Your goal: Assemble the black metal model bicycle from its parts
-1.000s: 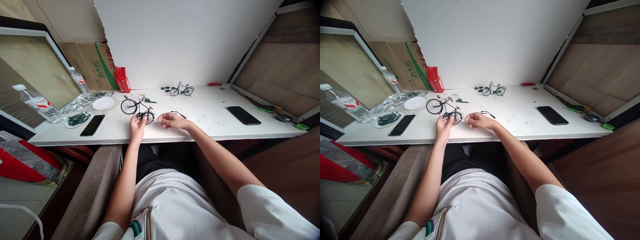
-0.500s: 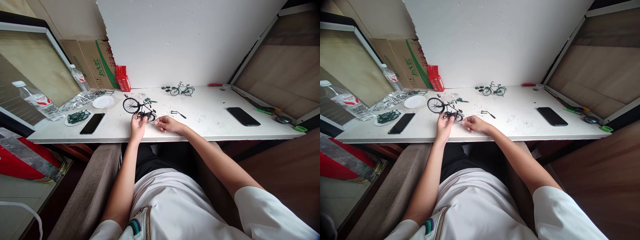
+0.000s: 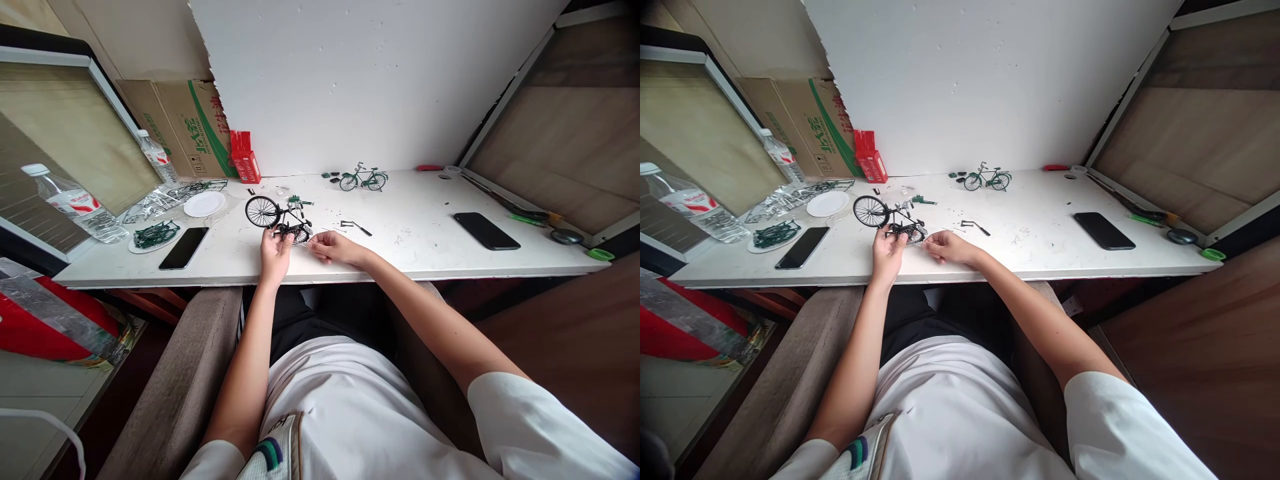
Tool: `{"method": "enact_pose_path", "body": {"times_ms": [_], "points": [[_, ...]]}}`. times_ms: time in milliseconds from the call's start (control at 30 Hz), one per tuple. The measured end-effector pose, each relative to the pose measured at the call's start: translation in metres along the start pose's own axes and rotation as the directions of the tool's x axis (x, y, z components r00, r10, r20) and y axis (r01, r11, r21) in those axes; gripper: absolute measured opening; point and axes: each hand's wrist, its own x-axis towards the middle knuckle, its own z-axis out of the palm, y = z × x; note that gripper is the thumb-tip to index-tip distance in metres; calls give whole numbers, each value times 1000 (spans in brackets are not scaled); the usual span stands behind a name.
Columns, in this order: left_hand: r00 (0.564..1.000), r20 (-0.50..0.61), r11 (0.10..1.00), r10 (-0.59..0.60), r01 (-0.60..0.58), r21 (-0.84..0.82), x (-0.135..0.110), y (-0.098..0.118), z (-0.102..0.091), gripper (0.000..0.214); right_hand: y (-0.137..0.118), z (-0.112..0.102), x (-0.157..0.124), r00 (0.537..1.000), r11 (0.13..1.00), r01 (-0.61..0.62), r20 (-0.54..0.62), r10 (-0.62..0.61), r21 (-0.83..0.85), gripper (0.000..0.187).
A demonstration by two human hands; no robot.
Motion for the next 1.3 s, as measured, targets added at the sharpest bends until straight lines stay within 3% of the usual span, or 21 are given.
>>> {"method": "enact_pose_path", "body": {"times_ms": [767, 1033, 1300], "points": [[1000, 5, 1000, -14, 14, 5, 0, -2, -1, 60, 4, 1, 1, 999, 1000, -14, -38, 15, 20, 42], [1000, -9, 1000, 15, -15, -9, 1, 0, 1, 60, 6, 2, 4, 988, 987, -1, -154, 26, 158, 53], [998, 7, 998, -60, 60, -1, -2, 5, 4, 57, 7, 5, 8, 969, 955, 5, -237, 68, 298, 58]]}}
